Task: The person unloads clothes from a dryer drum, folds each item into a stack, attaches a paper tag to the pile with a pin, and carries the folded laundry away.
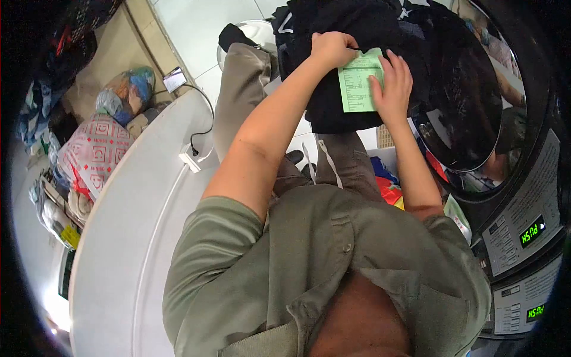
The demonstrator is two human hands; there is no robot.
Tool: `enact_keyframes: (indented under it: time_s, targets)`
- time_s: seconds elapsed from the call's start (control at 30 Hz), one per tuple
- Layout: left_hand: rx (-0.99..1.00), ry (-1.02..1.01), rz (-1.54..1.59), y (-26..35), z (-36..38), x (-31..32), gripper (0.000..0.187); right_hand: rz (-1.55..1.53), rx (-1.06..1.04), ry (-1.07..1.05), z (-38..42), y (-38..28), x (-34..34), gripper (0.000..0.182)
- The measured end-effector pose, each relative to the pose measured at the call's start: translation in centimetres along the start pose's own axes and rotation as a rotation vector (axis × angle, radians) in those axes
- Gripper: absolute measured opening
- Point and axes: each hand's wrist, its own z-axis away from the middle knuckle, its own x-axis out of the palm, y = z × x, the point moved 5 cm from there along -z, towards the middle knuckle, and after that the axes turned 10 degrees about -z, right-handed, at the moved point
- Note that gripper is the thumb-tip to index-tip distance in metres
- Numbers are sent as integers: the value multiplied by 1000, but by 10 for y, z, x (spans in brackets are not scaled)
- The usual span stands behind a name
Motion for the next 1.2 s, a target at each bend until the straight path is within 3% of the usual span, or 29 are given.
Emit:
enact_keyframes:
  time_s: [0.1,0.13,0.2,0.27,0.4,0.47,0.5,0.6,0.63,0.67,0.73,0.8,0.83,0.87,0.93,1.0,1.07,1.2]
  targets:
    - [222,178,14,11,14,-3,22,189,-29,-312,-26,-10,15,59]
    - [208,193,18,12,19,0,22,188,-49,-318,-29,-6,21,59]
    - [247,410,-127,20,25,3,20,334,-91,-244,-30,1,32,55]
    - [179,426,-138,22,24,5,19,315,-101,-179,-20,-16,36,52]
    - [-12,306,68,-2,3,27,21,251,-201,-205,6,-7,76,63]
    - [-27,216,105,-10,1,31,23,301,-43,-293,11,15,98,72]
    - [-43,264,124,-17,-6,40,24,329,-49,-292,11,21,107,75]
    - [-142,515,348,-23,1,37,22,382,-123,-230,15,49,129,81]
    - [-138,839,406,-25,20,27,27,348,-180,-193,18,54,131,82]
    - [-133,1030,545,-30,46,18,30,406,-117,-232,18,61,135,80]
    - [-275,1234,623,-51,115,12,26,398,-176,-208,21,65,136,81]
    - [-495,1335,763,-96,166,65,22,418,-170,-216,19,67,139,82]
    - [-717,1245,839,-121,198,90,20,461,-189,-205,20,67,139,82]
    - [-874,1252,871,-156,210,149,19,473,-168,-210,20,69,139,81]
    - [-1241,1029,801,-223,232,266,18,361,-198,-191,22,82,138,76]
    - [-1356,704,358,-277,243,370,22,312,-171,-127,24,96,137,70]
    - [-1497,202,391,-317,239,439,25,17,-145,-126,19,96,134,70]
    - [-1503,47,337,-370,219,525,22,-61,-165,-80,21,94,144,66]
